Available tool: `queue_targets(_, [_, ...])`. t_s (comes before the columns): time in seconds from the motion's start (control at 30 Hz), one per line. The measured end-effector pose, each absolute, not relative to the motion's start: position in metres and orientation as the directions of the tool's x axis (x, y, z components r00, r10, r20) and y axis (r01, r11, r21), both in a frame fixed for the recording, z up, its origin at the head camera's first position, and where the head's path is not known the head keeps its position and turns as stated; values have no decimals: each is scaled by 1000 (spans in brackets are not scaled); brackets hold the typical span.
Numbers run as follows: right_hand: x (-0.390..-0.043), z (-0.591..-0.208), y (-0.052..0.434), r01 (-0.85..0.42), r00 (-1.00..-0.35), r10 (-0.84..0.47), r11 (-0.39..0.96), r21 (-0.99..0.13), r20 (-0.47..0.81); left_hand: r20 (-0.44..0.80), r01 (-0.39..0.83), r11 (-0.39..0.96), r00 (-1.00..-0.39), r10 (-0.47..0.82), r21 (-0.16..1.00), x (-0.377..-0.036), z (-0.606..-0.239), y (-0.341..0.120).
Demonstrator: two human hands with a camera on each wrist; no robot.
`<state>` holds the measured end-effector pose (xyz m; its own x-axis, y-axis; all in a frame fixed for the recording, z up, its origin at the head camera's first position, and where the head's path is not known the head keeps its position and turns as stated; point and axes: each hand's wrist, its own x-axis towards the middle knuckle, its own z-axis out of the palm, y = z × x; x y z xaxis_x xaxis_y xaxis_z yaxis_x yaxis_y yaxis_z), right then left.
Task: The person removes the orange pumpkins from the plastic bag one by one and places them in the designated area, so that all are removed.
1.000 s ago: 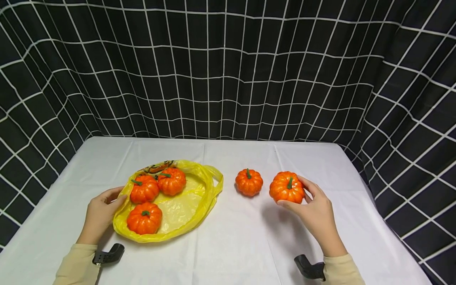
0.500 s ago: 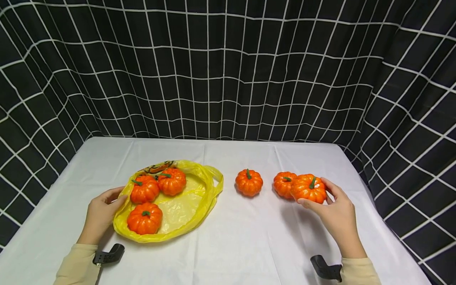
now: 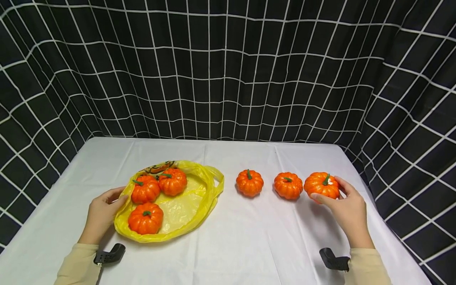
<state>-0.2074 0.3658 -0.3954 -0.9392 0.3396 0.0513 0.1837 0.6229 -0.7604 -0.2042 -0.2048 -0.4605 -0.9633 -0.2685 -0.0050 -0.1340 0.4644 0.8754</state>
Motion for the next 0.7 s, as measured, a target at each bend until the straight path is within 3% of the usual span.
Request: queue_targets(0.7, [-249,-429,404,265,-924,381,594,-760,-25,-2,-131,472,-965,-263,872,-205,-461,-207])
